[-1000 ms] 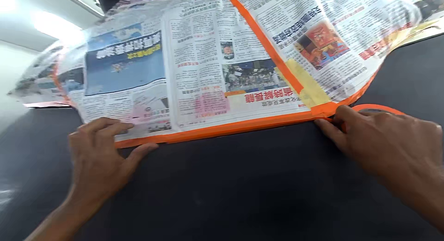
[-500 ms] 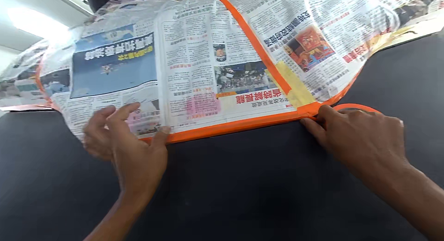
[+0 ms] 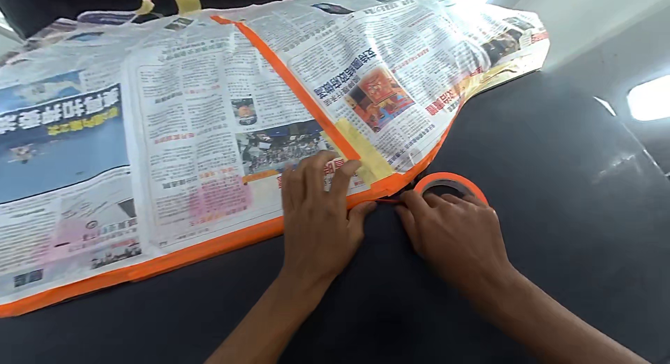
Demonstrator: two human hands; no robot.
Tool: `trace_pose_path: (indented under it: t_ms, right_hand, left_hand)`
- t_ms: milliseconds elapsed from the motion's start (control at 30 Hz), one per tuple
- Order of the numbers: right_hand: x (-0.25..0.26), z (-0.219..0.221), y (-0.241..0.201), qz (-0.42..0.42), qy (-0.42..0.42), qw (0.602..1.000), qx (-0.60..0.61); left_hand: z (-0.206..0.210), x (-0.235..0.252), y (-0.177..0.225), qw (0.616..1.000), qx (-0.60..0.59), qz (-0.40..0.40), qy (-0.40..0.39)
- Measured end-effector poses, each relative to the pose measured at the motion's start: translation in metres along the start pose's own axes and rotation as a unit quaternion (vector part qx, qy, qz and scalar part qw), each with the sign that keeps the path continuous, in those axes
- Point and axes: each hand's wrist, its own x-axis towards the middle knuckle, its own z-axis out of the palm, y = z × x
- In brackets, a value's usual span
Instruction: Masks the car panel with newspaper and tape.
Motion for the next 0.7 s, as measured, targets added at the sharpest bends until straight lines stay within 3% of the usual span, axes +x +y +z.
trace_pose_path:
  t_ms: [133, 233, 400, 700]
  right_hand:
    - [-0.029, 0.009, 0.039, -0.076, 0.067, 0.993, 0.065]
    - [-0.024, 0.006, 0.064, -0.038, 0.06, 0.997, 0.021]
    - [0.005, 0.001, 0.065, 0.064, -0.033, 0.997, -0.001]
    - [0.023, -0.003, 0.065, 0.054, -0.037, 0.998, -0.005]
  left_hand:
    - [0.0, -0.002, 0.003, 1.0, 0.02, -0.002, 0.016]
    - [-0.001, -0.002, 0.004, 0.999, 0.033, 0.006, 0.019]
    - [0.0, -0.001, 0.004, 0.998, 0.044, 0.029, 0.021]
    - [0.011, 0.015, 0.014, 0.992, 0.051, 0.108, 0.049]
